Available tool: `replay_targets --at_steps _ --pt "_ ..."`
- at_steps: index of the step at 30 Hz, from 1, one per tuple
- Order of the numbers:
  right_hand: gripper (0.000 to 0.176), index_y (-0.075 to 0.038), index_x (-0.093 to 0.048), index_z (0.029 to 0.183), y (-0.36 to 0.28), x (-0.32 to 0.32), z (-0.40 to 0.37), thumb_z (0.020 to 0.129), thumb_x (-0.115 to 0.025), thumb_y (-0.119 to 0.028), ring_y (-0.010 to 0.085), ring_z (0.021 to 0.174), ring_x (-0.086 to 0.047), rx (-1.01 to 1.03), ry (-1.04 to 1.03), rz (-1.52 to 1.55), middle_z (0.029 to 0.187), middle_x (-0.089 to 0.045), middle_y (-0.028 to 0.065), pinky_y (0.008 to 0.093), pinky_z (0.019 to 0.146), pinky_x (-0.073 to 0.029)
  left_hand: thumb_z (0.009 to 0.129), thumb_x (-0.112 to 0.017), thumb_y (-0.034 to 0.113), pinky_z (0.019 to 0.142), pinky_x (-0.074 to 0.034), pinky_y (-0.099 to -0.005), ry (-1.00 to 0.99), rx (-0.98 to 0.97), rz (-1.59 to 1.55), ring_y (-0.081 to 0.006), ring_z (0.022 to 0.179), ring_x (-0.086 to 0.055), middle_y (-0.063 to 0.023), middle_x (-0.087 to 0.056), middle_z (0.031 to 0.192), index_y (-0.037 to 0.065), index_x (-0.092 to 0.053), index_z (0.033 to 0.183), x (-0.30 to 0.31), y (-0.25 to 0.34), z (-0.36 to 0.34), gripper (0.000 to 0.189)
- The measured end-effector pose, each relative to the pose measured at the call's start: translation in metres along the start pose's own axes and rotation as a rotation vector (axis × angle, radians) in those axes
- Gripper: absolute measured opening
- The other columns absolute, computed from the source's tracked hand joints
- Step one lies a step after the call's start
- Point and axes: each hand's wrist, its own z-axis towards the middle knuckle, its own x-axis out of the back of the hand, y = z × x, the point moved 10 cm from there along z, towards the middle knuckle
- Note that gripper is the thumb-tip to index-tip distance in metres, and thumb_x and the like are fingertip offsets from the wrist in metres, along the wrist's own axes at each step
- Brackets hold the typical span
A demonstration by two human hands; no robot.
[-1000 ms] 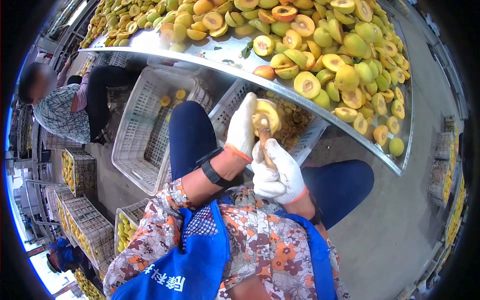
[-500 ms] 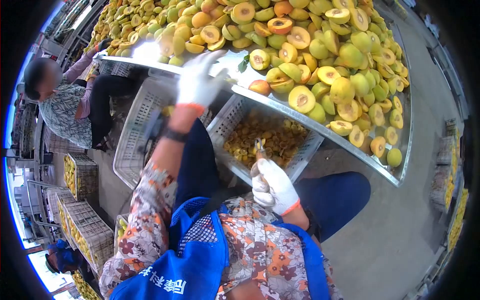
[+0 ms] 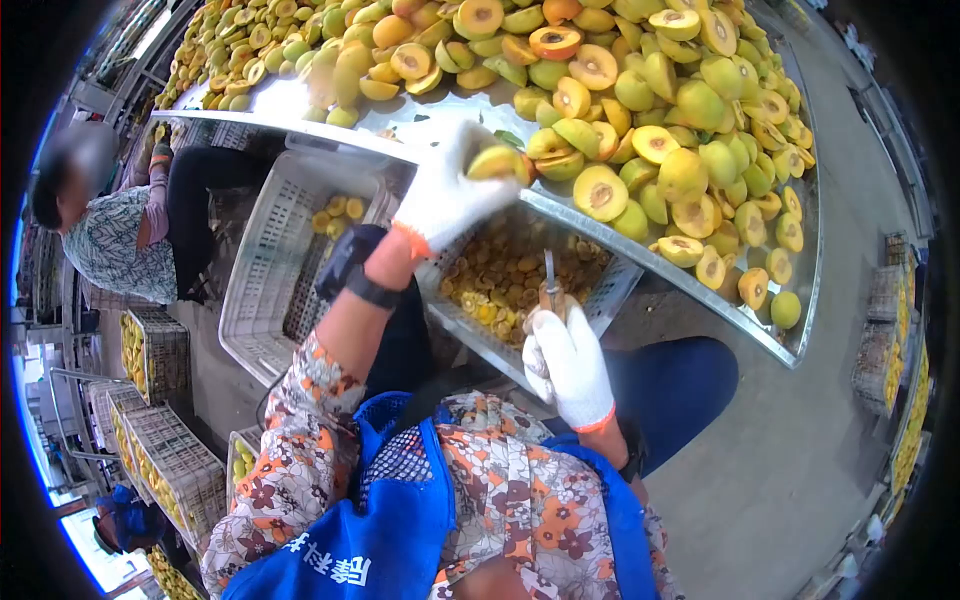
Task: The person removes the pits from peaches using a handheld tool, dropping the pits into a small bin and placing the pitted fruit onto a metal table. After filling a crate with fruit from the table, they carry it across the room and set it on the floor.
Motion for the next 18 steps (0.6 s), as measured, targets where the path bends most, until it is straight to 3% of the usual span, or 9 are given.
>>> replay_targets --at_steps 1,3,4,5,7,8,10,13,18 --pt "0.014 -0.01 -0.053 0.114 0.0 -0.002 0.001 0.103 -0.057 -0.019 0.0149 0.048 -0.049 -0.007 0.0 -0.002 0.073 -0.054 0.0053 0.0285 0.041 -0.037 0.082 -0.076 0.014 0.075 -0.052 -0.0255 -0.121 0.284 -0.221 -0.012 0.087 -0.061 -0.0035 -0.062 0.097 0.007 -0.056 0.109 -0.01 -0.008 -0.023 0.034" --pt "0.021 -0.008 -0.058 0.116 -0.022 -0.009 0.0 0.095 -0.063 -0.007 0.0276 0.058 -0.057 0.218 0.029 -0.56 0.093 -0.058 0.0174 0.0371 0.046 -0.046 0.085 -0.069 0.014 0.076 -0.051 -0.0248 -0.134 0.27 -0.661 -0.0119 0.088 -0.061 -0.0048 -0.062 0.099 0.007 -0.057 0.116 -0.026 -0.013 -0.05 0.035" --pt "0.033 -0.007 -0.061 0.118 -0.024 -0.012 0.001 0.086 -0.066 -0.001 0.0382 0.068 -0.06 0.237 0.035 -0.671 0.109 -0.054 0.0264 0.0439 0.054 -0.051 0.086 -0.063 0.019 0.08 -0.051 -0.0265 -0.088 0.111 -0.542 -0.0129 0.09 -0.062 -0.007 -0.063 0.103 0.007 -0.057 0.124 -0.023 0.0 -0.055 0.039" --pt "0.033 -0.007 -0.061 0.118 -0.021 -0.013 0.0 0.086 -0.066 -0.001 0.0382 0.068 -0.06 0.232 0.034 -0.673 0.109 -0.054 0.0264 0.0439 0.054 -0.051 0.087 -0.058 0.023 0.086 -0.051 -0.0285 -0.199 0.236 -0.616 -0.0149 0.094 -0.062 -0.0088 -0.063 0.107 0.004 -0.058 0.125 -0.031 -0.002 -0.066 0.042" --pt "0.035 -0.007 -0.062 0.119 -0.035 -0.024 -0.007 0.085 -0.066 -0.001 0.0383 0.068 -0.062 0.457 0.053 -0.798 0.11 -0.054 0.0272 0.0438 0.054 -0.051 0.092 -0.055 0.025 0.09 -0.05 -0.0301 -0.192 0.224 -0.724 -0.0162 0.097 -0.062 -0.0092 -0.064 0.108 0.001 -0.059 0.123 -0.037 0.006 -0.076 0.039" --pt "0.035 -0.007 -0.062 0.119 -0.034 -0.023 -0.008 0.085 -0.066 -0.001 0.0383 0.068 -0.062 0.457 0.057 -0.801 0.11 -0.054 0.0272 0.0438 0.054 -0.051 0.092 -0.055 0.025 0.09 -0.05 -0.0301 -0.195 0.222 -0.727 -0.0162 0.097 -0.062 -0.0092 -0.064 0.108 0.001 -0.059 0.123 -0.04 0.008 -0.08 0.039" --pt "0.035 -0.007 -0.062 0.12 -0.055 -0.053 -0.036 0.086 -0.065 -0.001 0.0386 0.07 -0.063 0.968 0.117 -1.394 0.11 -0.054 0.0265 0.0437 0.054 -0.052 0.099 -0.05 0.03 0.09 -0.05 -0.0301 -0.116 0.156 -0.711 -0.0167 0.098 -0.063 -0.0095 -0.064 0.108 0.0 -0.059 0.122 -0.036 0.013 -0.084 0.038" --pt "0.033 -0.007 -0.062 0.12 -0.048 -0.044 -0.033 0.087 -0.063 -0.003 0.0385 0.07 -0.063 0.798 0.12 -1.189 0.106 -0.053 0.025 0.0436 0.054 -0.052 0.105 -0.044 0.031 0.089 -0.05 -0.0302 -0.147 0.175 -0.598 -0.0162 0.099 -0.062 -0.0091 -0.064 0.109 0.001 -0.063 0.117 -0.039 0.01 -0.09 0.037" --pt "0.03 -0.006 -0.062 0.118 -0.045 -0.053 -0.033 0.089 -0.061 -0.004 0.0392 0.069 -0.064 0.802 0.07 -1.268 0.107 -0.053 0.0258 0.0445 0.055 -0.053 0.107 -0.041 0.031 0.085 -0.048 -0.0287 -0.059 0.166 -0.47 -0.0134 0.095 -0.06 -0.0066 -0.064 0.105 0.003 -0.066 0.108 -0.033 0.021 -0.097 0.038"
